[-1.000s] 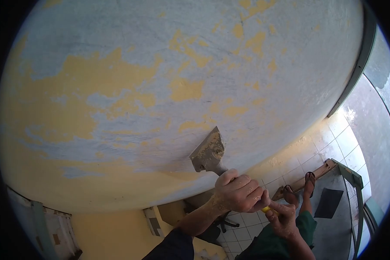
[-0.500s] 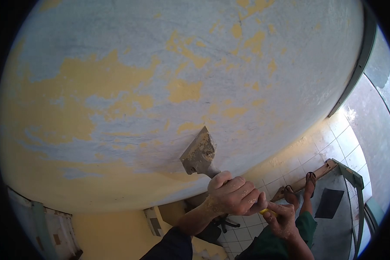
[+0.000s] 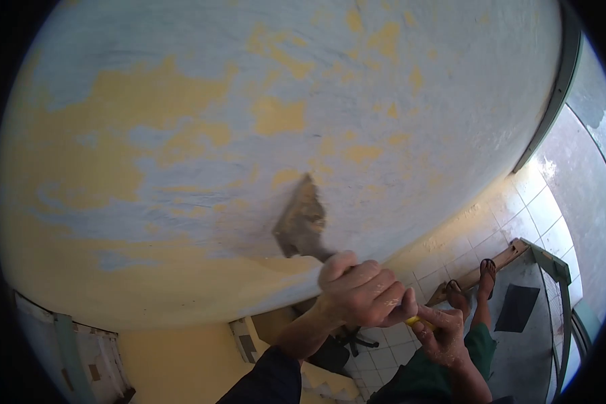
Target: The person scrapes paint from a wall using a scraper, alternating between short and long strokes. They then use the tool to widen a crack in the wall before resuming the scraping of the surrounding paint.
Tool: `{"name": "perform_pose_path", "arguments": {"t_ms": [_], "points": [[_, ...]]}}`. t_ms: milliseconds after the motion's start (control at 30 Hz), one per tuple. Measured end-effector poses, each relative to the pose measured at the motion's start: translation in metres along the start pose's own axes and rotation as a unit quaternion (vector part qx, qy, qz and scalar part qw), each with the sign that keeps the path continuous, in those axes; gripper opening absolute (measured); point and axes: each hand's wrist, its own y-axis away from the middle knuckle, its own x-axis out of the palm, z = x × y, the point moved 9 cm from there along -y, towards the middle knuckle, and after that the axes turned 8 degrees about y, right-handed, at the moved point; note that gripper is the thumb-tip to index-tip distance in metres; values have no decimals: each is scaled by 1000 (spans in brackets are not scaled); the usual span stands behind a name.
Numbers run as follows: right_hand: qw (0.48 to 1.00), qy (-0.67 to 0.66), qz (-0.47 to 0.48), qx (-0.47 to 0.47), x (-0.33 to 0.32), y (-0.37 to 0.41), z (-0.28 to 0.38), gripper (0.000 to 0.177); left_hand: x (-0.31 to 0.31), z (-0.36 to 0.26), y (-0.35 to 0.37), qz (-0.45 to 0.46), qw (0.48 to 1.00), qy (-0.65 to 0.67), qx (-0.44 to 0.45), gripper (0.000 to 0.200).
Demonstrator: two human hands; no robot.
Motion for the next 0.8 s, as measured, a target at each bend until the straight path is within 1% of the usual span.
{"name": "perform_pose_path", "arguments": {"t_ms": [33,100,133,200,233,333,400,533,600,667,733,800], "points": [[1000,4,0,-7,1,1,0,37,6,0,2,13,1000,20,2,31],[998,15,15,57,2,5,-14,37,5,3,3,-5,1000,15,6,30],[998,20,15,57,-1,2,-11,37,4,2,2,-15,1000,14,8,29],[1000,16,17,21,-2,-8,2,36,-3,3,-4,-20,1000,6,2,29],[999,8,19,25,-1,-7,1,36,-7,4,-5,-20,1000,-4,-2,29],[1000,3,-5,-7,-3,-3,4,36,-3,-1,-4,-8,1000,15,3,29],[999,5,-4,32,-3,4,-6,36,0,0,-2,-12,1000,13,6,29],[998,5,28,54,-1,2,-8,37,4,0,0,-2,1000,12,-3,29],[998,7,-13,61,-9,4,5,32,4,-4,-2,7,1000,22,-14,29],[997,3,-12,71,-9,2,4,32,2,0,-5,3,999,32,-20,30],[996,6,-5,84,-14,0,1,32,2,1,-5,-6,1000,8,-8,30],[996,-4,29,89,-8,-2,-5,31,3,0,-7,-16,1000,13,-12,30]]}}
